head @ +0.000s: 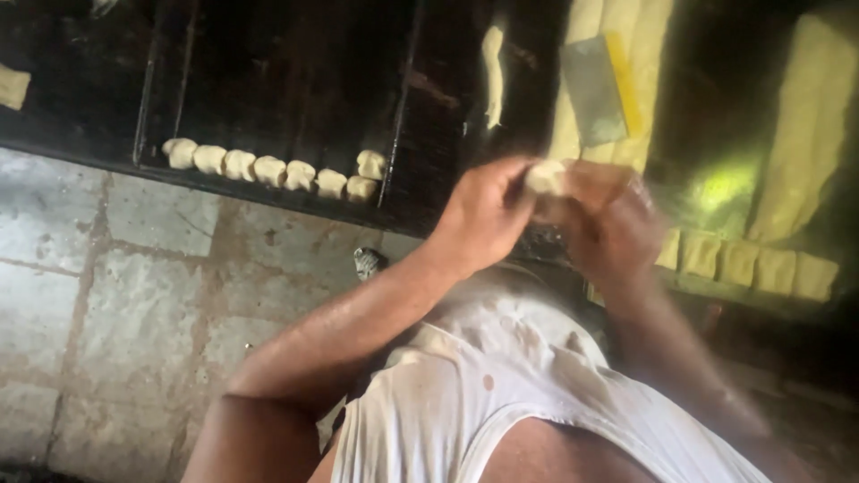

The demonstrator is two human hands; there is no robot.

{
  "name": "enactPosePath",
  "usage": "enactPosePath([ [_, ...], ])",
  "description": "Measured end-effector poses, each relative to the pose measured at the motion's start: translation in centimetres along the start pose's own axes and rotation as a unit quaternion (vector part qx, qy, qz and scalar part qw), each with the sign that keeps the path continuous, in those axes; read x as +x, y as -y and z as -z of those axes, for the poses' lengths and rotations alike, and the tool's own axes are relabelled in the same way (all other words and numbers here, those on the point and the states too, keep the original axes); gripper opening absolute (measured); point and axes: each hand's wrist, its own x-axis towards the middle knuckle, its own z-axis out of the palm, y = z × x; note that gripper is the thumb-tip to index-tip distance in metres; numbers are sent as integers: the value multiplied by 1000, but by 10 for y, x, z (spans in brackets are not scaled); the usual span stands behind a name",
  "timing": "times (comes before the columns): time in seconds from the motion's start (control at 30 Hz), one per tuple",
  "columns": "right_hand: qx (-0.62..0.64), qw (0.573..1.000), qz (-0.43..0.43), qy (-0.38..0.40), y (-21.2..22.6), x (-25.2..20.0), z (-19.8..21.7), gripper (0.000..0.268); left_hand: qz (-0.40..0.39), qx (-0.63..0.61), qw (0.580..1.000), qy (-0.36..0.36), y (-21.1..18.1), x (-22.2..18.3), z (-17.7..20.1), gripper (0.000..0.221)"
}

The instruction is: Shaping pieces of dough into small balls and placing them in a baking tray.

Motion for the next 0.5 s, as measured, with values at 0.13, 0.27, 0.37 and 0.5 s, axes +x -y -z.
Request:
enactPosePath([
  [0.13,-13,991,129,33,5,-5,-5,33,87,-340,936,-31,-2,-3,9,37],
  [0.27,34,975,177,130,-28,-8,-9,20,34,-320,944,-77,15,-7,9,32],
  [0.37,-60,984,145,78,5,33,-11,32,143,-12,989,-17,7,-13,28,31],
  [0.5,-177,960,137,171,48,66,-33,55,226,35,973,14,-5,-31,64,37],
])
